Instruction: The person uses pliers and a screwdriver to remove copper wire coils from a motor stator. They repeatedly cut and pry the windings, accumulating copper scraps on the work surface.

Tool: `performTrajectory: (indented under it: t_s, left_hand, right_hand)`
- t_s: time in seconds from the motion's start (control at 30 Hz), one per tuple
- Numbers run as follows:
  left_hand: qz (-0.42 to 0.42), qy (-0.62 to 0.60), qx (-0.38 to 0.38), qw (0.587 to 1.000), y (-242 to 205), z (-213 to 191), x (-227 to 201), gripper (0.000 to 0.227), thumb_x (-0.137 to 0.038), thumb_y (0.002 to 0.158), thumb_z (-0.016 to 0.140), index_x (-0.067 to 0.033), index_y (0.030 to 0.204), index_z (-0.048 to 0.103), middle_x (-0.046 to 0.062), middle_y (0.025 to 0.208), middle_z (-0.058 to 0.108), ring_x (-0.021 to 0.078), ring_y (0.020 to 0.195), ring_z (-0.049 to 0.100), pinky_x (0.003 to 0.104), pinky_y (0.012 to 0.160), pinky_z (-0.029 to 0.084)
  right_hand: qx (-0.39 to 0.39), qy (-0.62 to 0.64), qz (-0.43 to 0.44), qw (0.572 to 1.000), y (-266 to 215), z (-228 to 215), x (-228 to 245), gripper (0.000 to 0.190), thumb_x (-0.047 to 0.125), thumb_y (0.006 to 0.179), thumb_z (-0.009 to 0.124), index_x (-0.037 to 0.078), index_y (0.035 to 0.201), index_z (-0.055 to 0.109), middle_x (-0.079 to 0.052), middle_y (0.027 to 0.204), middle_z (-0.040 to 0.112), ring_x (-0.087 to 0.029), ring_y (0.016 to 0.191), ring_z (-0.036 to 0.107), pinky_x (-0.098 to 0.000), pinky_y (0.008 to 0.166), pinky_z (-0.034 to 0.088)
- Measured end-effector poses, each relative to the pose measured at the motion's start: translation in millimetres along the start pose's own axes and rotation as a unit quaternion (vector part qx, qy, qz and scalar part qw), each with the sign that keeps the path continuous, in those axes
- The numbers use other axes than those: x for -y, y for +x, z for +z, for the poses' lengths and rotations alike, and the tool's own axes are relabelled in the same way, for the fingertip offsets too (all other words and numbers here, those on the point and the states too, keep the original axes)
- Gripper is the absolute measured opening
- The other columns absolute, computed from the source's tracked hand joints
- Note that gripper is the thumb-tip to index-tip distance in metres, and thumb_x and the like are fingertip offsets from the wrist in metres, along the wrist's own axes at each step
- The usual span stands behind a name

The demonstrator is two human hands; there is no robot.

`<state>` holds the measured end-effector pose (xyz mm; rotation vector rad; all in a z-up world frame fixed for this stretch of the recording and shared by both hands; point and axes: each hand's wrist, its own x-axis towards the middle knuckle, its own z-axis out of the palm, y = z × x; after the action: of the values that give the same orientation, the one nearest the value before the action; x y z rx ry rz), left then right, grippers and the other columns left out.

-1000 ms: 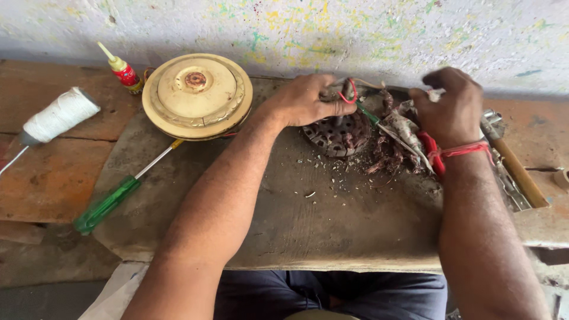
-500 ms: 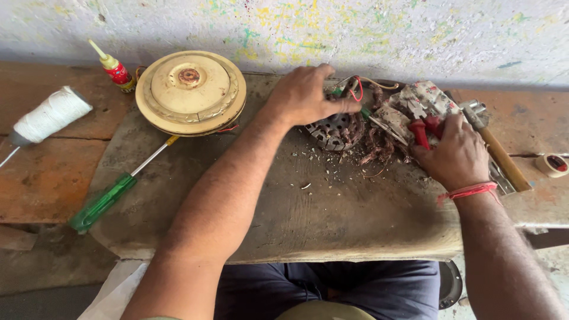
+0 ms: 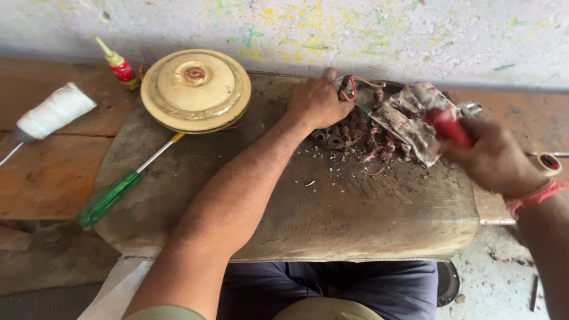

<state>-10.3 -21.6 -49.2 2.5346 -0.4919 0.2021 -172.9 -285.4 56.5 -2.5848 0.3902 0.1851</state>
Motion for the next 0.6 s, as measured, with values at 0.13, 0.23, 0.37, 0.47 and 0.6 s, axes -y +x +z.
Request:
performTrajectory:
  t_s: [0.13,0.23,0.37,0.47,0.6]
  left_hand:
    - [0.016,-0.03,-0.081,0.996,-1,-12,0,0.058,-0.042,0.087,0.076,-0.0063,0.127,0.053,0.014,0.097,0.063,0.0248,0.088,0.064,0.042,0.069,0.059]
    - [0.095,-0.017,-0.224,0.97,-2,-19,2,0.069,-0.035,0.075,0.087,-0.0042,0.126,0.053,0.018,0.101,0.058,0.0285,0.09,0.06,0.044,0.066,0.057]
    - [0.157,0.016,-0.271,0.949,-7,-26,4,0.077,-0.036,0.072,0.09,0.0016,0.128,0.052,0.02,0.099,0.057,0.0303,0.091,0.058,0.047,0.07,0.055]
    - [0.181,0.021,-0.268,0.946,-6,-25,3,0.08,-0.038,0.068,0.091,0.0041,0.125,0.053,0.021,0.098,0.057,0.0317,0.091,0.057,0.048,0.071,0.054]
    - [0.181,0.038,-0.255,0.949,-5,-22,2,0.074,-0.036,0.075,0.088,0.0036,0.127,0.054,0.019,0.1,0.057,0.0301,0.092,0.057,0.047,0.074,0.054]
  right_hand:
    - [0.144,-0.136,-0.072,0.977,3,25,-8,0.039,0.043,0.096,0.072,0.004,0.105,0.07,-0.013,0.067,0.065,-0.023,0.056,0.059,-0.0391,0.059,0.055]
    - [0.156,-0.042,-0.095,0.982,6,33,-14,0.043,0.042,0.092,0.071,0.003,0.108,0.073,-0.01,0.067,0.065,-0.02,0.061,0.06,-0.0385,0.063,0.053]
    - [0.191,-0.021,-0.018,0.981,15,36,-1,0.048,0.045,0.096,0.067,0.002,0.116,0.077,-0.011,0.07,0.058,-0.022,0.063,0.053,-0.0397,0.063,0.047]
    - [0.209,0.006,-0.006,0.978,16,42,11,0.048,0.046,0.096,0.066,0.006,0.122,0.073,-0.008,0.069,0.053,-0.021,0.063,0.048,-0.0397,0.059,0.042]
    - [0.198,-0.015,0.002,0.98,13,43,22,0.051,0.044,0.097,0.066,-0.003,0.115,0.071,-0.006,0.071,0.054,-0.018,0.065,0.046,-0.0386,0.058,0.038]
